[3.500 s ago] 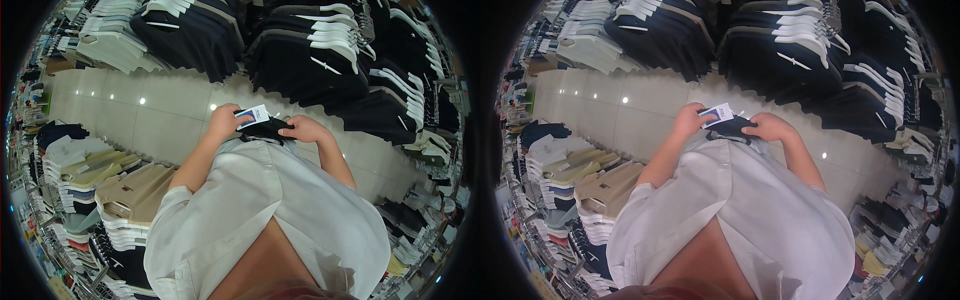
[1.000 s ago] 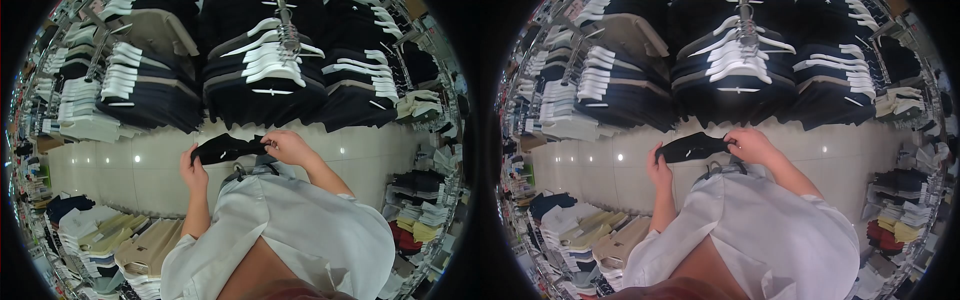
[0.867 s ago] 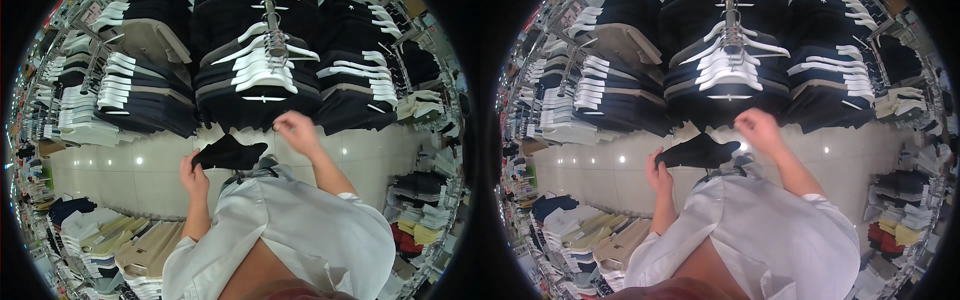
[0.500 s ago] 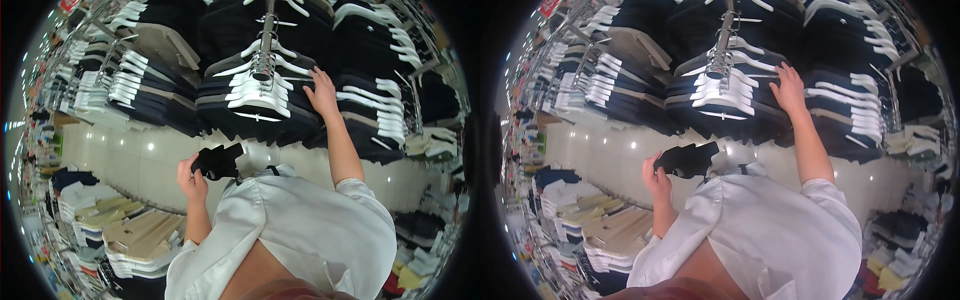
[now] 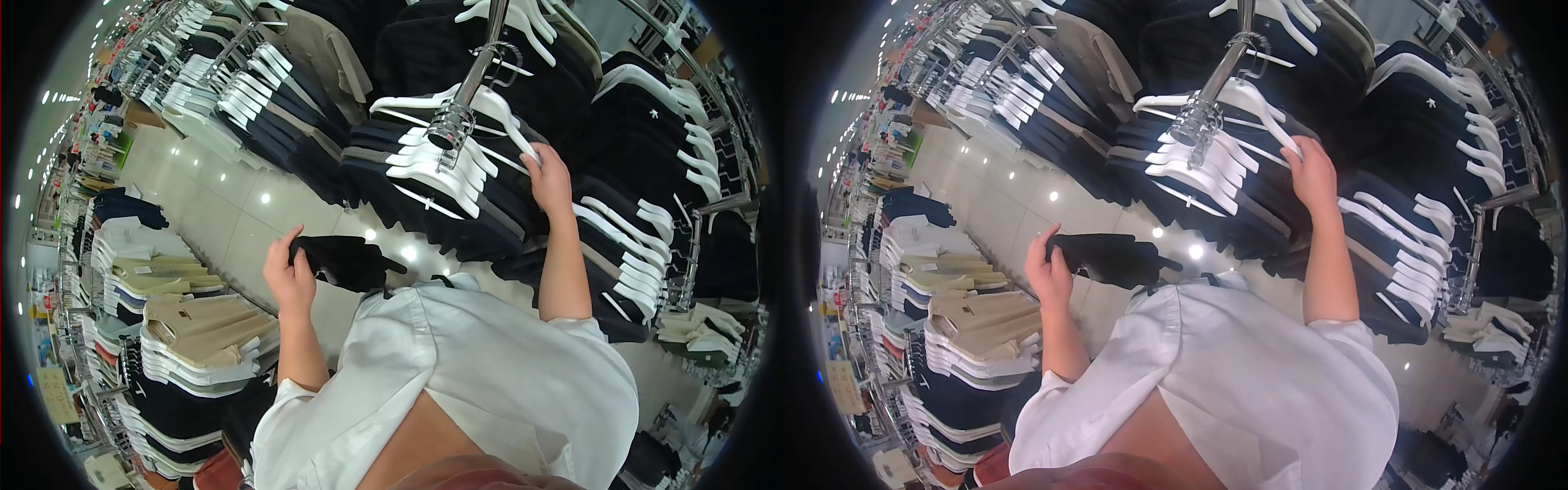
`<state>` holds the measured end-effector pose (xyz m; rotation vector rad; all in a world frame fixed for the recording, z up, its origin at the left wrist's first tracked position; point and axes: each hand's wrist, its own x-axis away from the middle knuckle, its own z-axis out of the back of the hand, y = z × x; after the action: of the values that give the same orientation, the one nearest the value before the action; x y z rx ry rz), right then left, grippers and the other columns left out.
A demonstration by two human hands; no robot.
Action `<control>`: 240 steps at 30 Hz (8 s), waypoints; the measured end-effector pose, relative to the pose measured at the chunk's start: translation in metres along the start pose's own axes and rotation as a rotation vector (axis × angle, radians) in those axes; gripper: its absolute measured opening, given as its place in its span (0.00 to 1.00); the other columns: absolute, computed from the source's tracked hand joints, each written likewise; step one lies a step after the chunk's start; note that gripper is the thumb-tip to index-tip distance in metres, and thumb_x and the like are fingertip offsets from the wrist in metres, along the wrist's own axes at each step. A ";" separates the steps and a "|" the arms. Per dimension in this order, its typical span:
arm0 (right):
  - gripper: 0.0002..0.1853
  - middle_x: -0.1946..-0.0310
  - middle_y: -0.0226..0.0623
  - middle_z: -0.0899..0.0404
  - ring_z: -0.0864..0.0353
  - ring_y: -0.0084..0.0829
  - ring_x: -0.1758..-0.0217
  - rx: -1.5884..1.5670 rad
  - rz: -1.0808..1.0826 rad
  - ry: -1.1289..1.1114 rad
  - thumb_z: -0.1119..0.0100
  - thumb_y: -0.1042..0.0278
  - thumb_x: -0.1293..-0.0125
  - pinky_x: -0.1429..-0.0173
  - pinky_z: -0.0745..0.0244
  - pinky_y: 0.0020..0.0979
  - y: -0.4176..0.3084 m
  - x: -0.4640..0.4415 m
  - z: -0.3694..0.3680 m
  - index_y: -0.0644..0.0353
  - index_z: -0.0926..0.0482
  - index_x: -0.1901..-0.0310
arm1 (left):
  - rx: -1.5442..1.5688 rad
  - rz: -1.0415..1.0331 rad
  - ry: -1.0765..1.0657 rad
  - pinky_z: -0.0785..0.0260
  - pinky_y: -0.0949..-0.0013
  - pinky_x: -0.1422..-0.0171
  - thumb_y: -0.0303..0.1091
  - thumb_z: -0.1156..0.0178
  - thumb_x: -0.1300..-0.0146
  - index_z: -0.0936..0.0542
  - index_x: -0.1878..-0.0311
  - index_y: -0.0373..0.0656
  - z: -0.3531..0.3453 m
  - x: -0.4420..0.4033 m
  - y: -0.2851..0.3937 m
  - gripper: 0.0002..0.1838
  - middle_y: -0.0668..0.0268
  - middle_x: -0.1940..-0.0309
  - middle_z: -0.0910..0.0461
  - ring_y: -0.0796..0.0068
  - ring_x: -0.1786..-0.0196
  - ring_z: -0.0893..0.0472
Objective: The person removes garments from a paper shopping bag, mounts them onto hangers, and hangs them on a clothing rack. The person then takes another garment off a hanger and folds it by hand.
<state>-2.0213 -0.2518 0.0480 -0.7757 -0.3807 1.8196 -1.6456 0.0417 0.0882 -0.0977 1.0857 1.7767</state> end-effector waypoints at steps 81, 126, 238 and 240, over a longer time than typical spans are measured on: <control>0.07 0.57 0.35 0.18 0.19 0.41 0.46 0.058 0.357 -0.681 0.30 0.69 0.36 0.39 0.25 0.42 -0.093 0.165 0.050 0.57 0.15 0.57 | 0.010 -0.174 -0.383 0.27 0.65 0.58 0.22 0.27 0.47 0.15 0.54 0.36 0.076 -0.004 -0.030 0.16 0.55 0.68 0.21 0.55 0.67 0.21; 0.19 0.57 0.41 0.16 0.16 0.48 0.53 -0.157 0.225 -0.349 0.26 0.62 0.35 0.47 0.21 0.40 -0.102 0.185 0.056 0.60 0.16 0.46 | 0.083 -0.370 -0.355 0.25 0.62 0.61 0.21 0.24 0.58 0.11 0.51 0.45 -0.002 0.018 0.027 0.25 0.63 0.66 0.17 0.61 0.66 0.17; 0.24 0.47 0.50 0.12 0.12 0.50 0.44 -0.138 -0.164 -0.108 0.29 0.52 0.32 0.39 0.20 0.42 0.008 0.011 -0.039 0.60 0.15 0.42 | -0.503 -1.129 -0.831 0.46 0.38 0.17 0.50 0.16 0.56 0.26 0.27 0.40 -0.243 -0.028 0.141 0.52 0.52 0.37 0.26 0.44 0.31 0.29; 0.24 0.47 0.49 0.12 0.13 0.50 0.43 -0.137 -0.152 -0.131 0.29 0.52 0.32 0.38 0.20 0.42 0.019 0.011 -0.049 0.59 0.15 0.42 | -0.498 -1.125 -0.778 0.45 0.38 0.17 0.50 0.15 0.57 0.26 0.27 0.39 -0.248 -0.025 0.139 0.53 0.51 0.37 0.26 0.43 0.31 0.29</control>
<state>-2.0044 -0.2536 -0.0024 -0.7025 -0.6382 1.7190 -1.8392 -0.1625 0.0407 -0.2366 -0.0659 0.8410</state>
